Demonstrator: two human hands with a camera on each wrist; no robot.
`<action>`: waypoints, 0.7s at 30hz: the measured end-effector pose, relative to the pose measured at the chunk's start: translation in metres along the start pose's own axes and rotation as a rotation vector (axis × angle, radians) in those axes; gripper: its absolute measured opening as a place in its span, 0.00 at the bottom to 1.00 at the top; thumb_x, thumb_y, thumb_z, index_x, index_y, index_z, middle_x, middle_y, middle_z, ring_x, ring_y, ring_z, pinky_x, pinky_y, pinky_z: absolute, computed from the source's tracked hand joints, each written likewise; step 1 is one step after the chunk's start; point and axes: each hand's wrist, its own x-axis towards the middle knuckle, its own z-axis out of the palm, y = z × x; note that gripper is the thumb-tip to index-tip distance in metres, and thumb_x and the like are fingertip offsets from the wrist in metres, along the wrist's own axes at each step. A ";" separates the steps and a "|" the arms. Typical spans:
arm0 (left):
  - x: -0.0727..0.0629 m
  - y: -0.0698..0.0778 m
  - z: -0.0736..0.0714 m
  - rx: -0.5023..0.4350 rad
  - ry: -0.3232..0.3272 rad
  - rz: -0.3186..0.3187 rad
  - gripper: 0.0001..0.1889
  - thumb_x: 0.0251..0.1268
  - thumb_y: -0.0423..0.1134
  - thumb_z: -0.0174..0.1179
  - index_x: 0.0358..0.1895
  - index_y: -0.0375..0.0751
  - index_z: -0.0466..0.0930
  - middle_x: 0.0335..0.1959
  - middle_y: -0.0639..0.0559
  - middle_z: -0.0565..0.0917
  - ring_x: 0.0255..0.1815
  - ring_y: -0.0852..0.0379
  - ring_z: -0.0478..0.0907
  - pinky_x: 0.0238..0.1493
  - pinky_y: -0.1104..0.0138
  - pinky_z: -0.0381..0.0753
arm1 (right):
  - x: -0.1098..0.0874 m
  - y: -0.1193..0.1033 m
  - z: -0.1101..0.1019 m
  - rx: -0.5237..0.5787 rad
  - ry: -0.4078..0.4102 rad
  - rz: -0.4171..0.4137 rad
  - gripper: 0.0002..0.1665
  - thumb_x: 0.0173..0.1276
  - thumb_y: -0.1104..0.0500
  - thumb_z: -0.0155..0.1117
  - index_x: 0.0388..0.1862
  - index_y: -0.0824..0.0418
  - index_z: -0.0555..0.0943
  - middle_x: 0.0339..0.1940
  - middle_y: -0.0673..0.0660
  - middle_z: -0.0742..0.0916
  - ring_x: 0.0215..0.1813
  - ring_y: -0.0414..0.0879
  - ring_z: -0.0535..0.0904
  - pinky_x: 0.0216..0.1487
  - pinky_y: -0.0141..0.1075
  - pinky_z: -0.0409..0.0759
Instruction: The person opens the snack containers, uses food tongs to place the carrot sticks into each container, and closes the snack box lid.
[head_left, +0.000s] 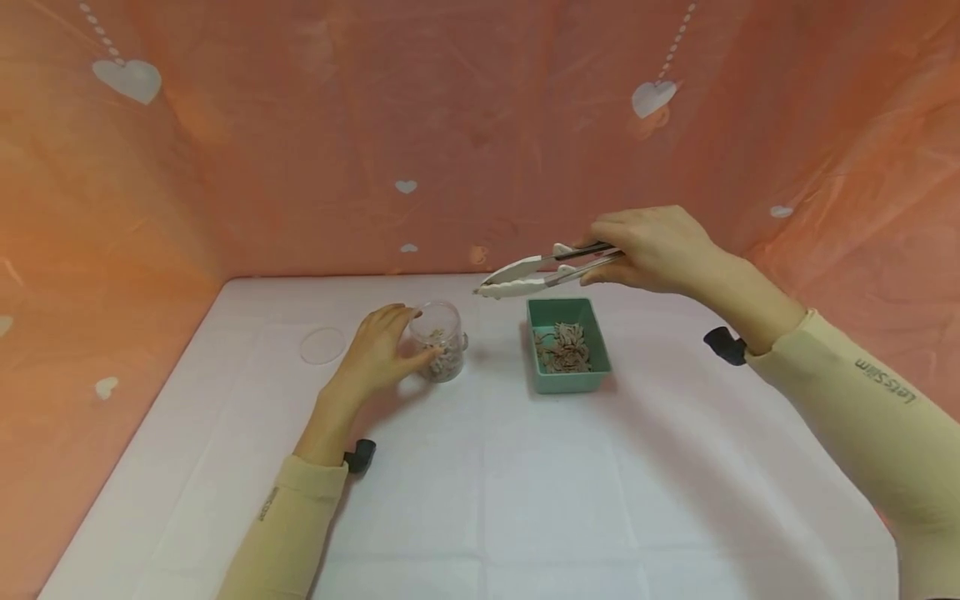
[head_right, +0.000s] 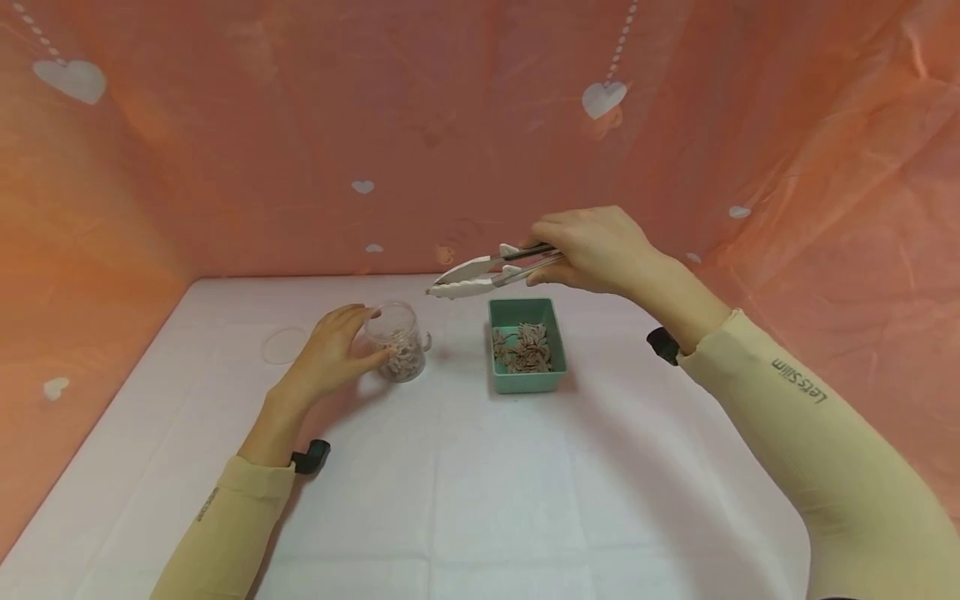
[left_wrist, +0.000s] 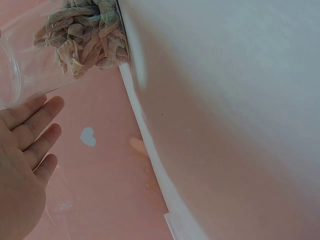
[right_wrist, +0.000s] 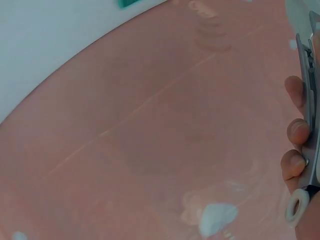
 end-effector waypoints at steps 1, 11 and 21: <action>0.000 0.000 0.000 0.000 0.000 0.001 0.40 0.64 0.56 0.70 0.71 0.31 0.73 0.71 0.31 0.74 0.77 0.35 0.64 0.79 0.41 0.57 | 0.005 -0.003 0.001 0.011 -0.008 -0.003 0.22 0.57 0.45 0.83 0.46 0.50 0.86 0.38 0.47 0.88 0.32 0.44 0.81 0.28 0.46 0.77; 0.001 0.003 0.000 0.005 -0.010 0.001 0.41 0.64 0.57 0.70 0.72 0.29 0.72 0.71 0.31 0.74 0.77 0.35 0.64 0.79 0.42 0.57 | 0.042 -0.026 0.028 0.077 -0.055 -0.083 0.25 0.58 0.41 0.81 0.49 0.51 0.87 0.42 0.48 0.89 0.37 0.46 0.85 0.36 0.47 0.83; 0.000 0.001 -0.001 0.010 0.001 0.006 0.42 0.64 0.56 0.70 0.71 0.27 0.71 0.70 0.30 0.74 0.76 0.34 0.65 0.79 0.42 0.58 | 0.056 -0.036 0.050 0.106 -0.102 -0.090 0.25 0.60 0.41 0.80 0.51 0.51 0.87 0.44 0.50 0.90 0.39 0.47 0.86 0.36 0.48 0.84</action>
